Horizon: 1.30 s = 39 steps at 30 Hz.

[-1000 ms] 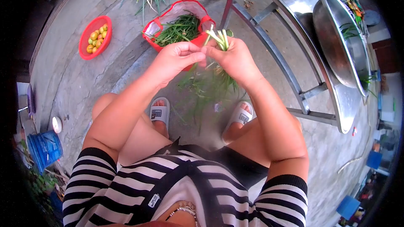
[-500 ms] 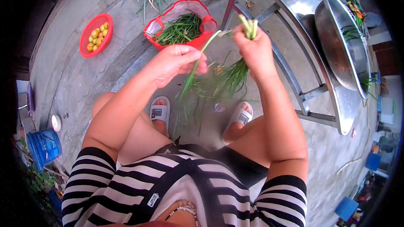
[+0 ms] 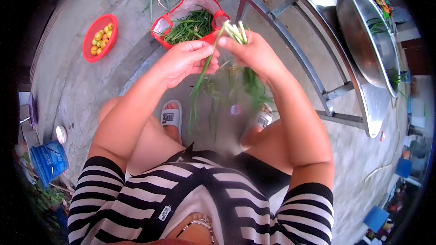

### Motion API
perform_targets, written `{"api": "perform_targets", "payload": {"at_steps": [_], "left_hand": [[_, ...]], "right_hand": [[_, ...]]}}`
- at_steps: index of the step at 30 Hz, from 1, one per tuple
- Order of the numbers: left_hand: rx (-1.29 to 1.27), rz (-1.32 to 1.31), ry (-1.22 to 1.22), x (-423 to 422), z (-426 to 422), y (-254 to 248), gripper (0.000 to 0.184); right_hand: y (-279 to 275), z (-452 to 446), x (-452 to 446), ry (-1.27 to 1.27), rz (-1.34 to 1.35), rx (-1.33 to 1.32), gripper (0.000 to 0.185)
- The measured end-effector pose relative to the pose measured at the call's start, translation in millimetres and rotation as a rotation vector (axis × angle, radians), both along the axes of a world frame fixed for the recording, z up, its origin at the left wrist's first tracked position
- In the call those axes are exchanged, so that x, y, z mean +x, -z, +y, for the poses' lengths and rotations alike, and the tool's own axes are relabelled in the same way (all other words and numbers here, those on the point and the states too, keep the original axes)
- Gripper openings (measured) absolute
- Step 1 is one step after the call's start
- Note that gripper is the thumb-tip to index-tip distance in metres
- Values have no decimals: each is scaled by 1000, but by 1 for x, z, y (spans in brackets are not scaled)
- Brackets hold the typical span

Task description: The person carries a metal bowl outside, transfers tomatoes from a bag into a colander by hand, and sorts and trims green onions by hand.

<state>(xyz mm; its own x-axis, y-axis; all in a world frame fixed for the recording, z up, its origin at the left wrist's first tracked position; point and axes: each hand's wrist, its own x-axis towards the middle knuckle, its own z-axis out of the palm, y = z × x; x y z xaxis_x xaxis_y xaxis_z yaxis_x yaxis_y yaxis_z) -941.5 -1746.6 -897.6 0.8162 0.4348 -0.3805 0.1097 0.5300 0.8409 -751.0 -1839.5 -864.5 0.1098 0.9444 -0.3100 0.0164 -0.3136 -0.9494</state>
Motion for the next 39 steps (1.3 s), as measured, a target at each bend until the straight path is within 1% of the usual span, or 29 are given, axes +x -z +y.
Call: {"api": "perform_targets", "payload": {"at_steps": [1, 2, 4, 5, 6, 7, 9, 10, 11, 13, 14, 16, 17, 18, 19, 20, 24, 27, 28, 31, 34, 37, 39], "left_hand": [[35, 20, -4, 2, -3, -2, 29], [82, 7, 64, 3, -1, 0, 35], [141, -106, 68, 7, -5, 0, 41], [174, -163, 68, 11, -9, -1, 45], [74, -296, 5, 17, -16, 7, 55], [39, -266, 43, 19, -21, 6, 55], [-31, -205, 118, 19, -27, 5, 56], [-6, -184, 160, 18, -27, 6, 52], [20, -164, 204, 20, -25, 10, 49], [71, -122, 294, 21, -22, 15, 42], [-48, -132, 236, 19, -21, 12, 34], [-138, -238, 91, 14, -8, 12, 29], [-182, -290, 16, 11, 2, 11, 28], [-364, -355, -67, 5, 14, 7, 26], [-472, -426, -129, -2, 28, 2, 26], [-501, -493, -189, -9, 41, -1, 24], [-589, -712, -379, -36, 85, -18, 21], [-507, -779, -429, -50, 102, -23, 24], [-523, -758, -481, -53, 101, -29, 26], [-531, -819, -463, -57, 105, -31, 28], [-537, -816, -491, -56, 104, -32, 30], [-542, -853, -470, -57, 106, -28, 22], [-551, -877, -462, -57, 109, -27, 22]], "right_hand": [[3, 0, -3, 25, 135, 21, 28], [5, 2, -4, 49, 268, 45, 25], [8, 8, -7, 120, 515, 78, 26], [9, 11, -8, 116, 629, 115, 25], [10, 13, -11, 121, 648, 130, 25], [9, 15, -15, 127, 668, 145, 26], [-2, 15, -24, 188, 295, 112, 29], [-7, 14, -28, 217, 110, 92, 30], [-1, 17, -24, 210, -87, 109, 37], [2, 20, -20, 146, -40, 83, 44], [3, 21, -19, 159, 33, 144, 47], [16, 29, -8, 163, 182, 268, 51], [17, 27, -4, 210, 171, 261, 50], [17, 26, -2, 256, 160, 253, 48], [15, 24, 0, 303, 150, 246, 46], [13, 22, 3, 305, 161, 238, 39], [14, 17, 14, 278, 63, 222, 30], [11, 15, 15, 243, 6, 218, 26], [11, 15, 14, 213, -17, 235, 24], [12, 15, 11, 121, -78, 297, 20], [14, 15, 2, 5, -136, 374, 17], [11, 10, -6, -100, -148, 380, 19], [1, 6, -11, -179, -224, 341, 21]]}}
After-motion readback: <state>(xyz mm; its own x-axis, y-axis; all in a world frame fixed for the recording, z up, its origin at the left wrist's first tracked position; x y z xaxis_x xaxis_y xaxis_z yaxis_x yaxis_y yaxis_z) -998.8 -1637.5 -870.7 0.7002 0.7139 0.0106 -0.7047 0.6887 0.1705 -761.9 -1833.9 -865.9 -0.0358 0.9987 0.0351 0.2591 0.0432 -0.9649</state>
